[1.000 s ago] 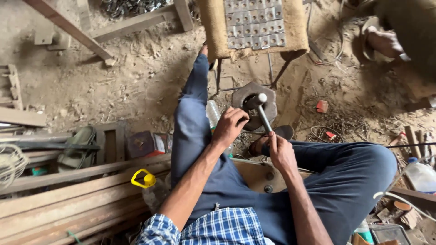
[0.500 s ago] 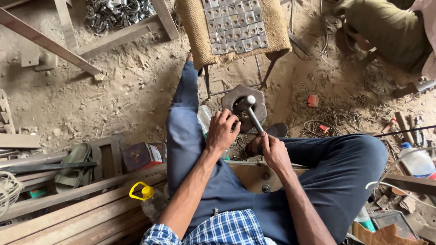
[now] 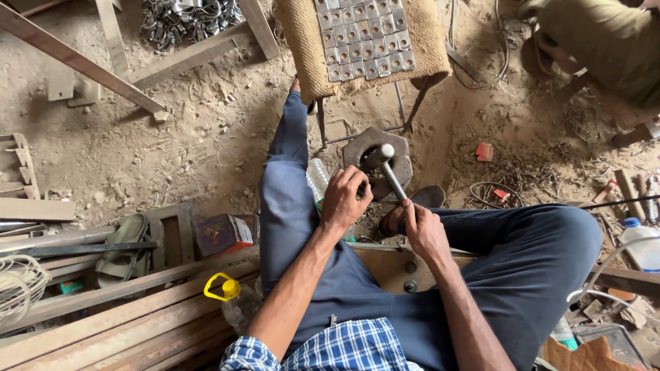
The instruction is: The person sits on the ground and repeatedly strikes small metal pieces with a hammer on a metal anvil. They pick up each piece, position it on the anvil, hammer it, and then place it on a nearby stool covered with a mat.
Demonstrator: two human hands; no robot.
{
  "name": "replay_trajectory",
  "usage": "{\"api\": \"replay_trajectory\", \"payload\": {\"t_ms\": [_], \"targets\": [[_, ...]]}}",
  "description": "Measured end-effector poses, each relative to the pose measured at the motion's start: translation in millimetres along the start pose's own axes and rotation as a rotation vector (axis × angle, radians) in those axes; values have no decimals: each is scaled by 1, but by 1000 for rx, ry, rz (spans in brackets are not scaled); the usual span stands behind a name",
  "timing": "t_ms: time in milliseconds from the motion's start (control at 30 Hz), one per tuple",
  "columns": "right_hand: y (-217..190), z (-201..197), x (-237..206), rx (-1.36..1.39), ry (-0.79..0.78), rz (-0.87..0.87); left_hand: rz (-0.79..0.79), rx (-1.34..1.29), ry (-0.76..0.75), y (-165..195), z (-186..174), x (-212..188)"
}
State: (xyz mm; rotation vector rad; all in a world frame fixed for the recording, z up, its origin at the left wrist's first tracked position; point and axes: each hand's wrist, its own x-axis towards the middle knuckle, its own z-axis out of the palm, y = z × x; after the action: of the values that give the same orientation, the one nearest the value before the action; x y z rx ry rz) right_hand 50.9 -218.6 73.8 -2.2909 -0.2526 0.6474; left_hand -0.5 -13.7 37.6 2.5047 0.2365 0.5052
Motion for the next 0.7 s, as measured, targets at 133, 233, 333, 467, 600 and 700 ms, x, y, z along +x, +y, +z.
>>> {"api": "replay_trajectory", "payload": {"t_ms": [133, 233, 333, 467, 600, 700], "targets": [[4, 2, 3, 8, -10, 19, 33, -46, 58, 8, -9, 1], [9, 8, 7, 40, 63, -26, 52, -90, 103, 14, -16, 4], [11, 10, 9, 52, 94, -45, 41, -115, 96, 16, -21, 9], [7, 7, 5, 44, 49, -56, 40, -79, 79, 15, -22, 10], [-4, 1, 1, 9, 41, -63, 52, -70, 88, 14, -25, 10], [-9, -2, 0, 23, 48, -76, -64, -197, 120, 15, -27, 8]]}}
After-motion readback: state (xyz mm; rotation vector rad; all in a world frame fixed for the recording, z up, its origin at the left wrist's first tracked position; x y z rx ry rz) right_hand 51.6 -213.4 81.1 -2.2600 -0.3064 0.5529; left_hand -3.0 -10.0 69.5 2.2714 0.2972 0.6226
